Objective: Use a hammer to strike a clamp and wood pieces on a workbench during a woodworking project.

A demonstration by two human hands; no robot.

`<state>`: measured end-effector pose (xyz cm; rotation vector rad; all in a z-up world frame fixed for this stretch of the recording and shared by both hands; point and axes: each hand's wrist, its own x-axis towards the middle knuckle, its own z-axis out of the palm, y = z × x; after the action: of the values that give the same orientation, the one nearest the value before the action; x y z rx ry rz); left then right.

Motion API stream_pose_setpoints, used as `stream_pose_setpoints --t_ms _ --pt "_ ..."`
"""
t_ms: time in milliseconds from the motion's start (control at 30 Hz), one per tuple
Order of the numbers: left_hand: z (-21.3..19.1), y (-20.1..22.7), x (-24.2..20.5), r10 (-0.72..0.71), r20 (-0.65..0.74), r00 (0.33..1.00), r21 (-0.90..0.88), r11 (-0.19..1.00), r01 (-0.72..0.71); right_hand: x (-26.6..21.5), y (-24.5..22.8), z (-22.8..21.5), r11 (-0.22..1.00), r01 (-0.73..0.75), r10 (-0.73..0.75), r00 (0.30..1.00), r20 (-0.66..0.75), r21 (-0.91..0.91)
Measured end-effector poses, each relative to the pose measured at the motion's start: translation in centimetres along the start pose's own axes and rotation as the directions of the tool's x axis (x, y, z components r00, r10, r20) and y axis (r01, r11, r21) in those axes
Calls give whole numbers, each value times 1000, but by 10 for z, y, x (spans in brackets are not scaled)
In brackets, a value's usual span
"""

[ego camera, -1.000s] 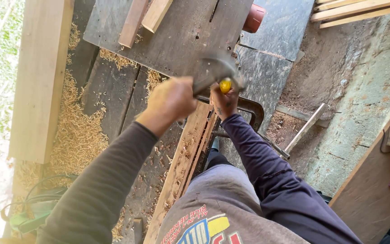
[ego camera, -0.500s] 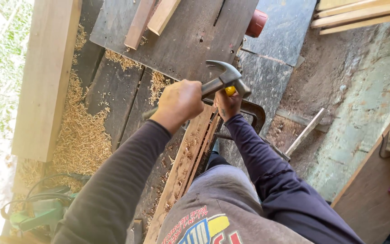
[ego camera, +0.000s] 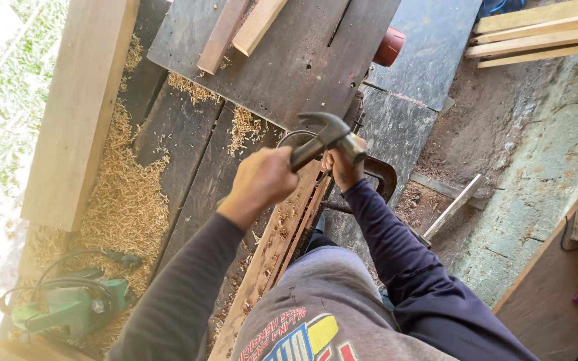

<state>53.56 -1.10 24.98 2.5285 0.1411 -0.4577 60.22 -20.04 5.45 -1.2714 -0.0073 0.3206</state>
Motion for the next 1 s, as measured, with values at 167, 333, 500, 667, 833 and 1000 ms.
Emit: stream_pose_setpoints --t_ms 167,333,500,667,833,1000 --pt "17 -31 -69 -175 -60 983 -168 972 163 8 -33 -8 951 -150 94 974 208 272" --pt "65 -89 -151 -428 -42 903 -340 856 390 12 -55 4 869 -376 148 819 554 323" --pt "113 -134 -221 -730 151 666 -332 597 730 15 -62 23 962 -139 76 964 257 235" --pt "183 -174 -279 -787 148 598 -242 558 794 11 -55 14 995 -19 7 993 119 102" --pt "197 -168 -284 -811 284 511 -342 412 844 11 -55 11 980 27 -31 999 19 195" --pt "190 -158 -271 -717 211 664 -255 615 746 13 -57 8 982 21 -19 1000 -11 188"
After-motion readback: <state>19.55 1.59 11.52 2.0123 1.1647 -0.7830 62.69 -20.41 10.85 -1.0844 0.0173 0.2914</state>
